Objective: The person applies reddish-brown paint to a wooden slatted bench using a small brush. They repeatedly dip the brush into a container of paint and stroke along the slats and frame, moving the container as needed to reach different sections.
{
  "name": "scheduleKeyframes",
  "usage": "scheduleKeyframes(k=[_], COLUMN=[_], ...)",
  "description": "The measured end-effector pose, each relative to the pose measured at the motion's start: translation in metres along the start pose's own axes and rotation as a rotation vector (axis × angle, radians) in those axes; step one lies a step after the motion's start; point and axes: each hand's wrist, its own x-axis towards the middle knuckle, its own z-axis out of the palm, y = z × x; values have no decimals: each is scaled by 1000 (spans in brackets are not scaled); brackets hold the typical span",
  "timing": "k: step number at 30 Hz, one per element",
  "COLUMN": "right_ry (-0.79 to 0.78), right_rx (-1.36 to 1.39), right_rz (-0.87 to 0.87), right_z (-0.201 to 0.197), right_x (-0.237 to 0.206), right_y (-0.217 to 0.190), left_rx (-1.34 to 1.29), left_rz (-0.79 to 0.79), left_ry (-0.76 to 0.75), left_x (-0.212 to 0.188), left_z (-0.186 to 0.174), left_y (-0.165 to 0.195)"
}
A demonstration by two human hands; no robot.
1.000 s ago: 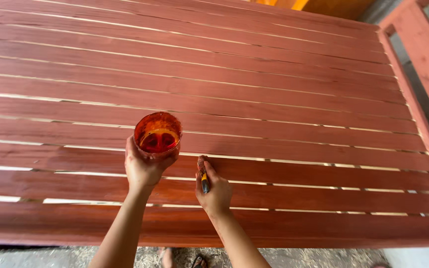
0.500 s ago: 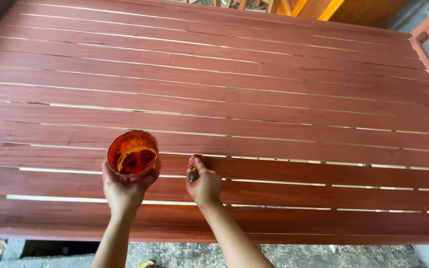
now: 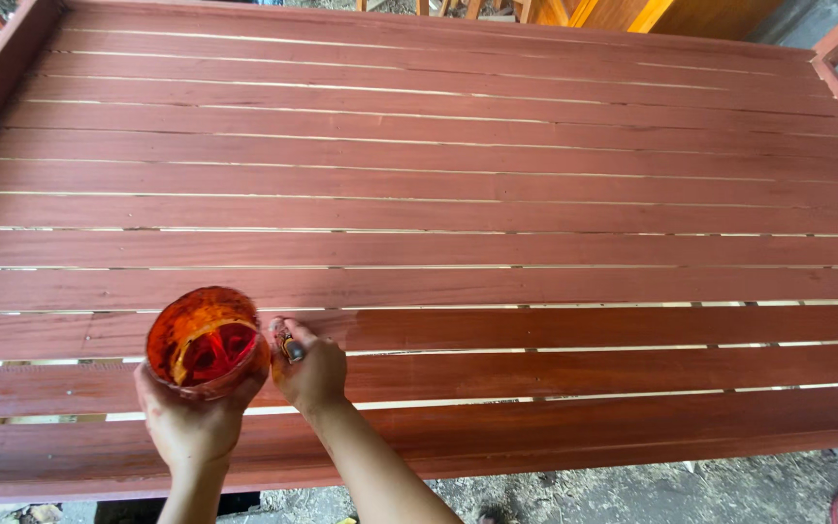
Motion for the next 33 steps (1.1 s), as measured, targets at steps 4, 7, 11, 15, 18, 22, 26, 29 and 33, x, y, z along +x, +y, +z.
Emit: scheduleKeyframes(k=[4,7,11,15,18,22,26,29,33], right_ry=[-71,140,335,531,502,401,275,192,114], right_rx=[389,349,213,77,90,127,243,252,155], right_rz=[179,5,294,541,761,795,655,499,-45], right_z=[8,-53,-213,-358,-402,-385,-299,-219,-205], right_x=[11,18,19,7,10,30,34,30,9], right_y=[51,116,182,194,192,190,177,170,181], left_rx=[10,-34,-5,19,-2,-56,-89,-36,-81], left_rz=[108,67,36,30,19,25,-31,6,58], left_ry=[28,9,-66,-130,-179,-227,-246,-221,-237], left_x=[14,12,3,-14,-27,-33,-35,-34,-31], left_z=[-9,-5,17,49,73,94,108,114,117], left_y=[-4,3,20,34,43,54,70,77,79])
